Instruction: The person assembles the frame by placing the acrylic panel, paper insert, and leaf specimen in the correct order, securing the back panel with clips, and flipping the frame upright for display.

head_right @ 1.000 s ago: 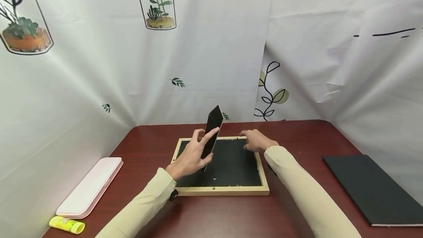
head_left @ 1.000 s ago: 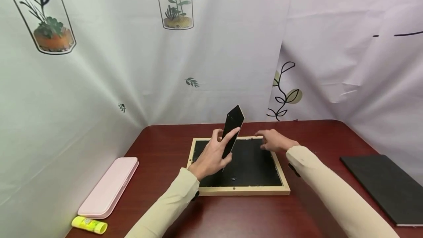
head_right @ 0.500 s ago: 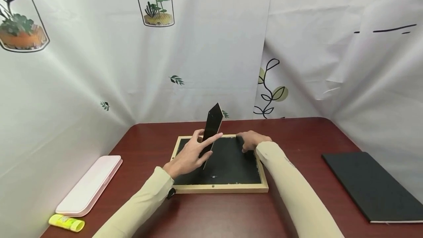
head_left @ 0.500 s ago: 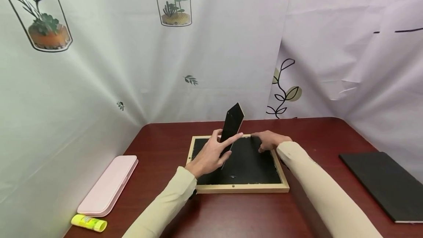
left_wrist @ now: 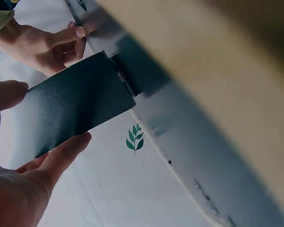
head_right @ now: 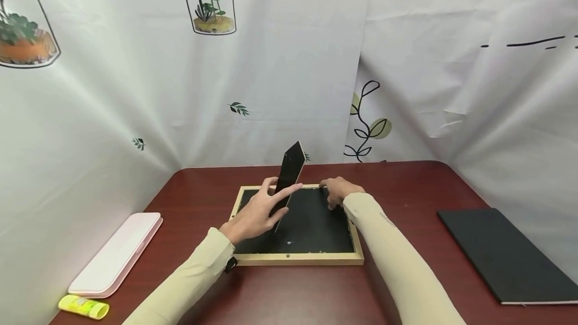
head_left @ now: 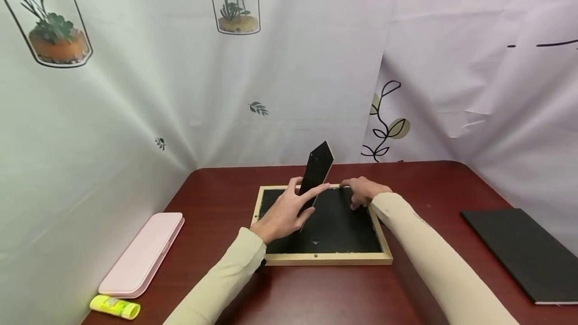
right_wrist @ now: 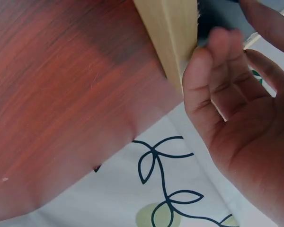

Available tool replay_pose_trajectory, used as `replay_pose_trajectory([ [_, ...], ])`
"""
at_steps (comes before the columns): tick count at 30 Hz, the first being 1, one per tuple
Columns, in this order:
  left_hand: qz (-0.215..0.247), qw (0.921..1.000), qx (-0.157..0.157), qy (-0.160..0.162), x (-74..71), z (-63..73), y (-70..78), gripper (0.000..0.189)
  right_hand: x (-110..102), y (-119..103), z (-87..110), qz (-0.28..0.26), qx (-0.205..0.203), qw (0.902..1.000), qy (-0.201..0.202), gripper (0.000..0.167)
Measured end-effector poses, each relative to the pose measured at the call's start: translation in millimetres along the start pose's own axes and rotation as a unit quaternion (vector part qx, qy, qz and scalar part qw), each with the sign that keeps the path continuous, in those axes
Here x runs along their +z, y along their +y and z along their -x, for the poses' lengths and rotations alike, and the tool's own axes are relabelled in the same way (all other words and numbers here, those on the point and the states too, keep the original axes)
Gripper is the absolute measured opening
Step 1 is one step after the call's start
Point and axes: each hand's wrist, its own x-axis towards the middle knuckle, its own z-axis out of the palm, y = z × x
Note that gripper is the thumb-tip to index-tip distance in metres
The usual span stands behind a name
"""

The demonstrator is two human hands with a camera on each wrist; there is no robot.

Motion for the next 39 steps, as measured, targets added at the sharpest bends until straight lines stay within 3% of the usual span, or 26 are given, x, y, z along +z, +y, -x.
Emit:
replay_pose_trajectory([
  [4,0.002,1.0,-0.004,-0.007,-2.0,-0.3,-0.2,0.07,-0.4,-1.2,0.1,-0.017,0.002,0.9999,-0.001,0.07],
  [13,0.013,0.9995,-0.017,-0.022,0.2,-0.1,5.5,0.071,-0.6,9.5,2.7,-0.061,0.011,0.9969,-0.048,0.061],
  [20,0.001,0.9985,-0.038,-0.04,-3.9,0.2,6.6,0.072,4.6,8.9,-1.8,-0.064,-0.012,0.9977,-0.019,0.055],
  [29,-0.003,0.9979,-0.038,-0.053,-3.0,-0.1,7.7,0.073,12.2,4.9,-2.4,-0.071,-0.011,0.9974,0.0,0.052],
  [33,-0.006,0.9977,-0.034,-0.058,-4.3,1.3,7.4,0.075,15.3,7.8,-1.3,-0.056,-0.014,0.9983,0.0,0.055],
  [39,-0.011,0.997,-0.038,-0.066,-12.1,3.1,4.7,0.075,10.1,0.9,-0.2,0.012,-0.02,0.9997,-0.003,0.057],
])
